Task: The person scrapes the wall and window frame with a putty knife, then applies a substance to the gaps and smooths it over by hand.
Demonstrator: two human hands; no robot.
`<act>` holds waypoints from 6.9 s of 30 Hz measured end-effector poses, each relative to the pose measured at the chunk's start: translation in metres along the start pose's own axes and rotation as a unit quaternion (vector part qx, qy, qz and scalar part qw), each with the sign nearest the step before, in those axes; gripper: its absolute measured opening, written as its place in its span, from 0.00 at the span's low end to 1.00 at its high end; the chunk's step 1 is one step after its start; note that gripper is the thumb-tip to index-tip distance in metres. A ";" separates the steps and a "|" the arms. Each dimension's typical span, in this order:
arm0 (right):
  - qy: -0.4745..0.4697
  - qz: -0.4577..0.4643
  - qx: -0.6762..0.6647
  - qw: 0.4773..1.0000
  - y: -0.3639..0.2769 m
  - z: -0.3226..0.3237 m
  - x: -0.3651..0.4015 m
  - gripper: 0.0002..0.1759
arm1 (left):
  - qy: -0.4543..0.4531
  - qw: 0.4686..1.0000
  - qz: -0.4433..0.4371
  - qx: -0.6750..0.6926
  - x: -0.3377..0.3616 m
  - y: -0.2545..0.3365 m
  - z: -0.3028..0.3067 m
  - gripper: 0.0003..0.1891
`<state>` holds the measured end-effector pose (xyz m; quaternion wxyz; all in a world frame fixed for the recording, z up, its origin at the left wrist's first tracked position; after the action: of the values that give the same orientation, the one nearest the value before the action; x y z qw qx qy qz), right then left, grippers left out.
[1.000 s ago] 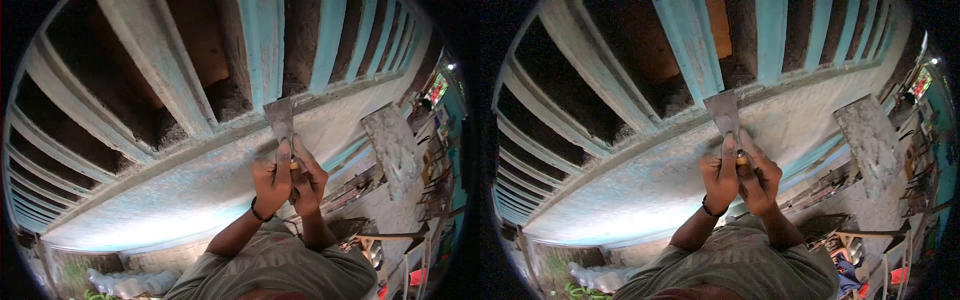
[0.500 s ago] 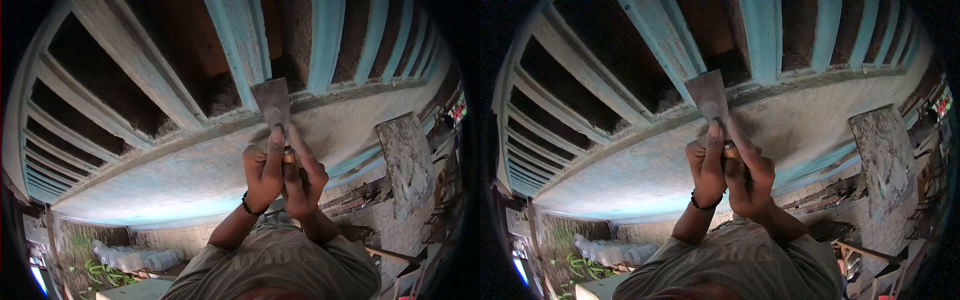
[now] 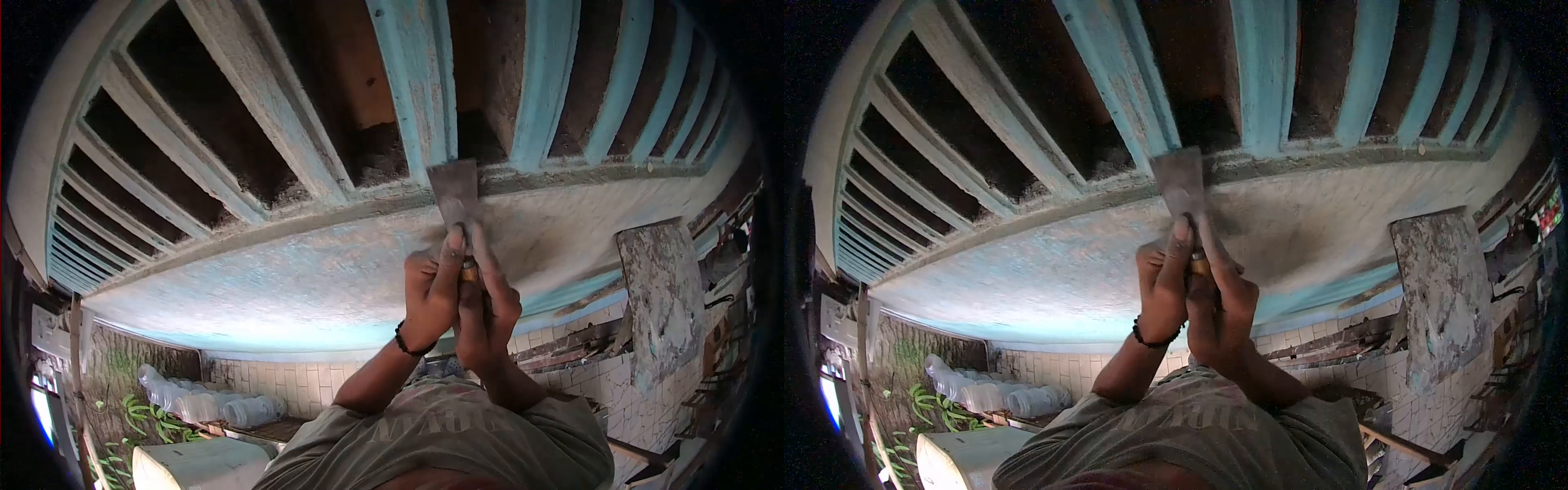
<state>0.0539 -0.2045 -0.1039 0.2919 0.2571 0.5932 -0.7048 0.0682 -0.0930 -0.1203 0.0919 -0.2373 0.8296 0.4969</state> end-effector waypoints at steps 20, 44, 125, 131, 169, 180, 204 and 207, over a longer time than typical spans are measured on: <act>0.076 0.061 0.054 0.994 -0.007 0.003 -0.006 0.29 | -0.025 0.998 -0.040 -0.038 -0.010 0.003 -0.003 0.23; 0.040 0.009 0.074 0.996 -0.005 0.001 -0.003 0.31 | -0.063 0.996 -0.026 0.057 -0.017 0.008 -0.014 0.24; 0.054 0.025 0.093 0.994 -0.045 0.006 -0.043 0.32 | -0.112 0.990 0.009 0.081 -0.046 0.043 -0.040 0.21; 0.069 0.050 0.091 0.992 -0.026 0.006 -0.040 0.31 | -0.101 0.994 -0.029 0.037 -0.044 0.039 -0.034 0.22; 0.026 0.010 -0.051 0.998 -0.045 0.010 -0.067 0.31 | -0.132 0.987 -0.093 0.022 -0.061 0.076 -0.057 0.24; 0.059 0.021 0.037 0.997 0.010 0.005 -0.010 0.31 | -0.056 0.998 0.004 -0.011 -0.018 0.002 -0.014 0.27; -0.004 -0.005 -0.075 0.997 0.022 0.011 -0.034 0.28 | -0.072 0.971 -0.169 -0.154 -0.028 0.032 -0.032 0.24; -0.040 -0.029 -0.098 0.994 0.017 0.013 -0.045 0.28 | -0.052 0.980 -0.114 -0.156 -0.037 0.037 -0.035 0.24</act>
<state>0.0971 -0.2151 -0.0813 0.3185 0.1822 0.6544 -0.6612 0.0859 -0.0974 -0.0602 0.1526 -0.3153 0.7034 0.6185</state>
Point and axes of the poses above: each hand's wrist, its own x-axis away from the middle knuckle, its own z-axis out of the back of the hand, y = z × x, the point moved 9 cm from there along -x, towards the middle knuckle, and after that the axes turned 15 degrees about x, right-handed, at the moved point
